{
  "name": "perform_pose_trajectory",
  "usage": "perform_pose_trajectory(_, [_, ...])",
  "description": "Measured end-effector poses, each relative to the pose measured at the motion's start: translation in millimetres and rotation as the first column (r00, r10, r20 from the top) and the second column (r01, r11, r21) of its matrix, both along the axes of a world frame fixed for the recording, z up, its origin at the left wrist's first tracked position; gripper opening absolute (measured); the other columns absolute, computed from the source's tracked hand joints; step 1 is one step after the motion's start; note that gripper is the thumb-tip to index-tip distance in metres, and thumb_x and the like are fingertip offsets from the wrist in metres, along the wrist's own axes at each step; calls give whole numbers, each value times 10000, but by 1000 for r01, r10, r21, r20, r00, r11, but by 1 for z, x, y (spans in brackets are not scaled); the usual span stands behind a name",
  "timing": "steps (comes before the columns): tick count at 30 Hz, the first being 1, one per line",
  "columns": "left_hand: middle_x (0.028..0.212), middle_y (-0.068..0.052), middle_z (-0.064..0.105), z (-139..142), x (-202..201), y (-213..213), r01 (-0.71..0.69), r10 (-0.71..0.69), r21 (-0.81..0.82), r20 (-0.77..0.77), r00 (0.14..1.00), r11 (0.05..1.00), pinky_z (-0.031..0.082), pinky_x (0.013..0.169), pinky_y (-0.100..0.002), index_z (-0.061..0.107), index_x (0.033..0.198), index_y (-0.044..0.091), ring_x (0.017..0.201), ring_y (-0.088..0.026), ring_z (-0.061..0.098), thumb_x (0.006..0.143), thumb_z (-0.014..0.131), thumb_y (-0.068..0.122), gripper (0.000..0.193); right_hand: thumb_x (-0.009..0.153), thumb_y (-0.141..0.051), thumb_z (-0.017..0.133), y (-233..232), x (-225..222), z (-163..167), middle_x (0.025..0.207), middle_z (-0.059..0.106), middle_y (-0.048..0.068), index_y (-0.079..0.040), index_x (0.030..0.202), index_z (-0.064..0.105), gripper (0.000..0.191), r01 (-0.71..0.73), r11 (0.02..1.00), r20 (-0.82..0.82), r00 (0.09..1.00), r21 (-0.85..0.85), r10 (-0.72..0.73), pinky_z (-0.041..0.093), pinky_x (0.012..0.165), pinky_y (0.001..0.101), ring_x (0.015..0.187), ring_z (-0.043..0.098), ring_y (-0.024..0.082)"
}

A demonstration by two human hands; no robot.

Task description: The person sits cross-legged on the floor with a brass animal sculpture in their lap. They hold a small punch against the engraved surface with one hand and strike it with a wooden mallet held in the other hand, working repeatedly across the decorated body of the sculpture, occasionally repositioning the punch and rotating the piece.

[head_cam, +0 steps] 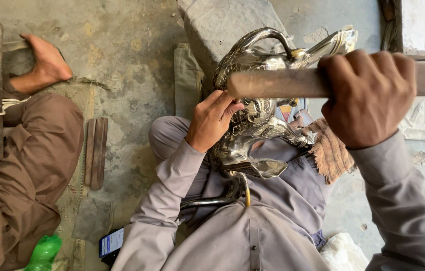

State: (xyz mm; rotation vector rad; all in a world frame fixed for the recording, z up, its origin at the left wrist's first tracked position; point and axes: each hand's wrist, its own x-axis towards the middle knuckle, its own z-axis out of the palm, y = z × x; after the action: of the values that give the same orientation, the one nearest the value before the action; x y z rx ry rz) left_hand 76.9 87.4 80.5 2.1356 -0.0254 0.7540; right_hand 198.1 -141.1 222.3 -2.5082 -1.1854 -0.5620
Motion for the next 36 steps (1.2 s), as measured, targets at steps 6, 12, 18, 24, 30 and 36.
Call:
perform_pose_trajectory(6, [987, -80, 680, 4, 0, 0, 15, -15, -21, 27, 1000, 1000, 583, 696, -339, 619, 1259, 97, 837, -227, 725, 984, 737, 195, 314, 825, -44, 669, 15, -3, 5, 880, 656, 48, -80, 964, 659, 144, -14, 920, -352, 922, 392, 164, 505, 766, 415, 785, 620, 235])
perform_pose_trajectory(12, [987, -90, 683, 1, -2, 3, 11, -12, -7, -16, 1000, 1000, 570, 684, -348, 637, 1235, 80, 828, -235, 727, 982, 741, 179, 290, 815, 21, 649, 7, -4, 1, 941, 641, 73, -11, 1045, 610, 236, 43, 935, -432, 894, 351, 122, 500, 776, 455, 842, 614, 310])
perform_pose_trajectory(18, [1054, -102, 692, 1, -2, 5, 41, -40, -25, 47, 998, 999, 583, 731, -360, 619, 1257, 96, 887, -264, 729, 1000, 730, 130, 283, 812, 24, 696, 6, -1, -4, 948, 646, 85, -60, 1077, 658, 280, -33, 975, -114, 992, 219, 59, 509, 816, 472, 865, 632, 311])
perform_pose_trajectory(24, [1002, -98, 689, 2, -3, 6, 53, -54, -15, -33, 998, 998, 572, 710, -373, 634, 1269, 80, 844, -261, 727, 978, 757, 111, 317, 890, 13, 724, 9, -5, 1, 906, 652, 102, -50, 1025, 648, 167, -31, 997, 8, 999, 66, 31, 482, 772, 474, 788, 622, 296])
perform_pose_trajectory(30, [954, -97, 669, -1, -3, 8, 44, -42, 40, -55, 998, 998, 545, 689, -395, 655, 1191, 79, 805, -278, 702, 962, 798, 135, 276, 795, 72, 682, 7, -8, -2, 983, 648, 168, 7, 1115, 664, 327, -43, 993, -20, 999, 108, 45, 479, 873, 504, 922, 620, 385])
perform_pose_trajectory(36, [1061, -78, 698, -3, -1, 9, 77, -78, 20, 40, 996, 997, 596, 728, -342, 629, 1217, 75, 881, -249, 737, 978, 756, 130, 276, 820, -5, 677, 11, -8, -1, 941, 653, 87, -44, 1029, 638, 215, -19, 919, -341, 926, 393, 164, 497, 793, 467, 848, 622, 320])
